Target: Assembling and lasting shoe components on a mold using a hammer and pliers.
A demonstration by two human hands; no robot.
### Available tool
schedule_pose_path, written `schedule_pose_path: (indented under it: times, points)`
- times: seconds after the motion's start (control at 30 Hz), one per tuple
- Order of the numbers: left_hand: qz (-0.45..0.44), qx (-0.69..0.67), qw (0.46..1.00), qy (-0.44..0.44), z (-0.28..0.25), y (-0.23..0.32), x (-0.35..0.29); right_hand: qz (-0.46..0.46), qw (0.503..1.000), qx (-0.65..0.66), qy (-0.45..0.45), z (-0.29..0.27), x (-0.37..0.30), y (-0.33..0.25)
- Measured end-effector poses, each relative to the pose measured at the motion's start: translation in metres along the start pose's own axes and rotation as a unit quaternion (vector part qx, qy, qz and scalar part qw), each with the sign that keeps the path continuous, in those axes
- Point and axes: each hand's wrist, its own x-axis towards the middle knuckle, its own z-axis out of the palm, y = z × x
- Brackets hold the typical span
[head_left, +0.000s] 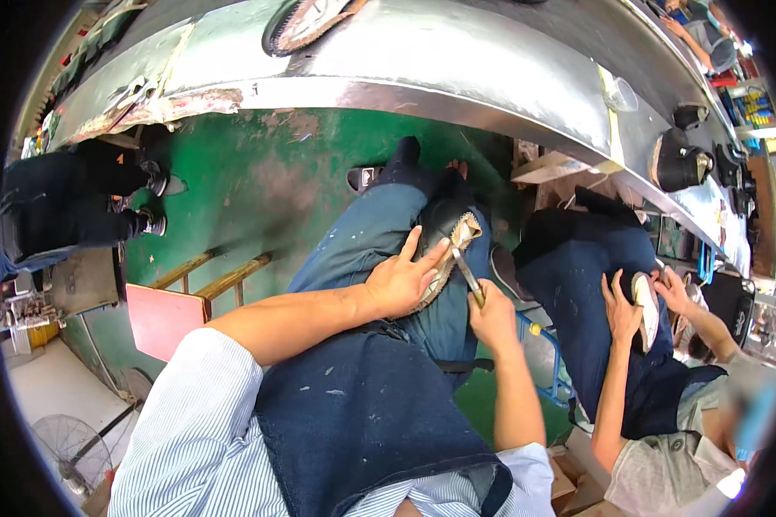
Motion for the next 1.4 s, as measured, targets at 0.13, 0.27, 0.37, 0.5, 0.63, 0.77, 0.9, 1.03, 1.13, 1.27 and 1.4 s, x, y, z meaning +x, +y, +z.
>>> schedule_pose_path:
  times: [0.13,0.27,0.37,0.5,0.63,0.77,0.9,1.03,1.13,1.27,1.4]
  points:
    - [-0.031,0.013,0.997,-0.069,-0.010,0.005,0.009,0.133,0.937,0.157,-0.283,-0.058,0.020,-0.004]
    - [-0.030,0.012,0.997,-0.070,-0.016,0.004,0.016,0.120,0.964,0.100,-0.215,-0.080,0.024,-0.025]
    - [-0.023,0.008,0.996,-0.089,-0.018,0.003,0.020,-0.081,0.992,0.097,-0.003,-0.049,0.039,-0.042]
    - [-0.026,-0.010,0.993,-0.116,-0.020,0.002,0.022,-0.012,0.995,0.010,-0.095,-0.030,0.049,-0.040]
    - [0.008,-0.022,0.989,-0.145,-0.028,0.001,0.021,-0.036,0.997,0.026,-0.058,-0.028,0.040,-0.035]
    - [0.056,-0.028,0.985,-0.160,-0.034,-0.002,0.008,-0.007,0.994,0.033,-0.104,-0.029,0.029,-0.037]
    - [-0.017,-0.164,0.984,-0.074,-0.020,-0.009,-0.017,0.028,0.990,0.048,-0.133,-0.037,0.017,-0.043]
    - [-0.067,-0.213,0.975,0.011,0.000,-0.019,-0.024,0.014,0.987,0.068,-0.145,-0.038,0.004,-0.053]
    - [-0.042,-0.206,0.977,0.029,0.003,-0.025,-0.021,-0.007,0.988,-0.024,-0.152,-0.035,0.000,-0.059]
    - [-0.040,-0.210,0.977,0.008,0.000,-0.027,-0.019,-0.033,0.979,0.185,-0.075,-0.032,0.003,-0.062]
    - [-0.038,-0.213,0.976,-0.003,-0.001,-0.030,-0.017,0.035,0.983,0.022,-0.180,-0.026,0.001,-0.059]
